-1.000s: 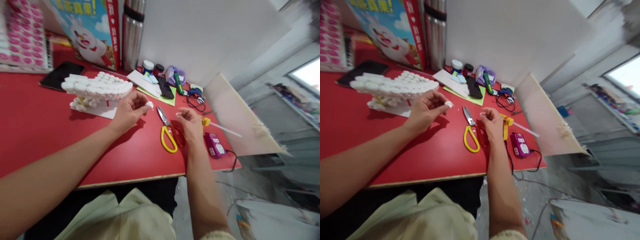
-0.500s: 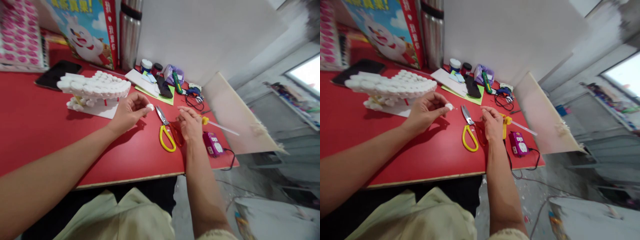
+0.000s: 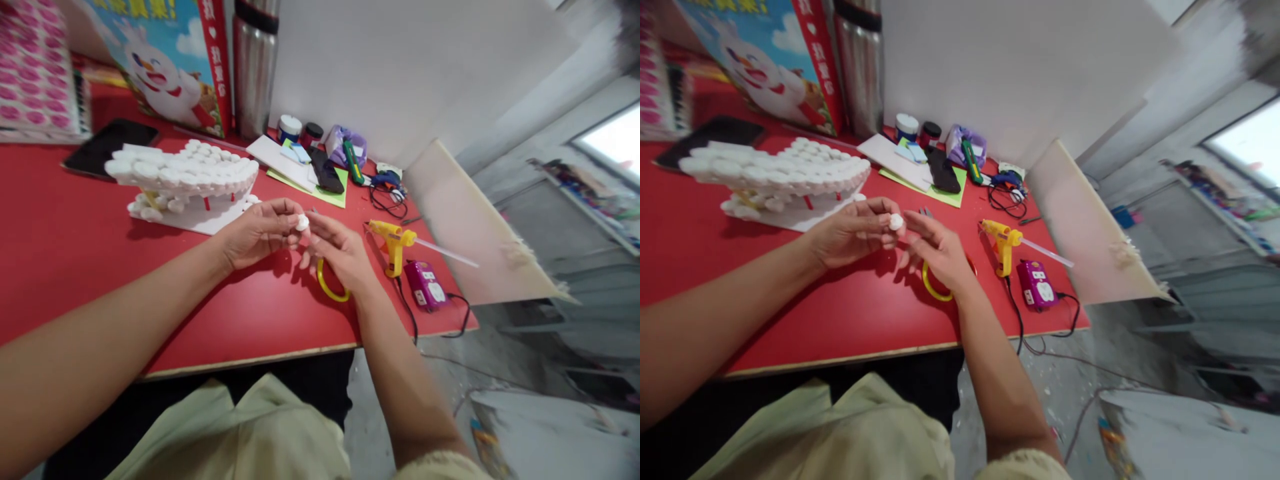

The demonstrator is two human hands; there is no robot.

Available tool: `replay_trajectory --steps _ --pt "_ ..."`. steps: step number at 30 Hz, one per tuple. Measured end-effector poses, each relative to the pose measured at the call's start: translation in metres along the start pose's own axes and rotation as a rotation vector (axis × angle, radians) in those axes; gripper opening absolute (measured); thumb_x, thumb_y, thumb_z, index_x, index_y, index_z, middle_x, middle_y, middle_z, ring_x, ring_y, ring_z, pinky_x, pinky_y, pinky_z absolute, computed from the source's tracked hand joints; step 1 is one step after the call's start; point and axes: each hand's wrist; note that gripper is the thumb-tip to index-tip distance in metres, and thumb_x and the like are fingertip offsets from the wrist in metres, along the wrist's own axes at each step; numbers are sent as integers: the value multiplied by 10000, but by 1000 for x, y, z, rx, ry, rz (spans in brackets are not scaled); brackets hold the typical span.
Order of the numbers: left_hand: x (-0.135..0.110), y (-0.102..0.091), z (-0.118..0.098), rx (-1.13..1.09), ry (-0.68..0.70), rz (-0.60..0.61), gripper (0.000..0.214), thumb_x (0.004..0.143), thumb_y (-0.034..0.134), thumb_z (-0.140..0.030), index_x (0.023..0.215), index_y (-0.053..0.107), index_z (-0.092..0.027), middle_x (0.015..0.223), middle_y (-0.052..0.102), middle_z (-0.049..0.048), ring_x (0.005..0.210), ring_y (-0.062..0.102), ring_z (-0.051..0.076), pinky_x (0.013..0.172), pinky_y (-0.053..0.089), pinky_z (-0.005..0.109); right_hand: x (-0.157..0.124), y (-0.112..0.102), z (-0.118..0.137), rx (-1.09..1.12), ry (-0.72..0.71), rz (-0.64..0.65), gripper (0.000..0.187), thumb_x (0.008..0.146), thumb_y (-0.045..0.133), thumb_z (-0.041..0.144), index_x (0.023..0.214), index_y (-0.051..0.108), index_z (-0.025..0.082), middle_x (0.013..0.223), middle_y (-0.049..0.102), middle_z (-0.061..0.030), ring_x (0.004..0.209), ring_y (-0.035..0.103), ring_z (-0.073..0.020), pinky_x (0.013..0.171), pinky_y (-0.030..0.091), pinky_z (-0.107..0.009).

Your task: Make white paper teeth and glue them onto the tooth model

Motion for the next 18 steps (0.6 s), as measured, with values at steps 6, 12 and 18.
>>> replay_trajectory --steps 6,12,18 --pt "-1 4 -1 46 30 -13 340 690 953 -304 854 686 -170 796 731 32 614 618 108 590 525 246 2 14 -5 -34 70 63 338 757 883 404 941 674 213 777 717 32 548 669 -111 480 525 -220" --pt "2 -3 -6 53 104 -80 351 667 955 -310 839 675 -185 795 724 21 626 616 112 635 509 265 5 -10 4 -29 -113 -389 412 807 818 531 662 591 219 482 435 95 368 358 -49 349 282 -194" --pt "3 -6 -5 26 120 -134 316 684 937 -291 825 674 -185 800 729 26 636 612 105 624 514 241 7 -49 10 62 -241 -683 513 654 838 307 517 352 218 456 366 95 411 416 -54 396 326 -189"
Point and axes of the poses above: each hand's wrist, its own x-axis towards the middle knuckle, its own y-axis out of the palm, z = x × y
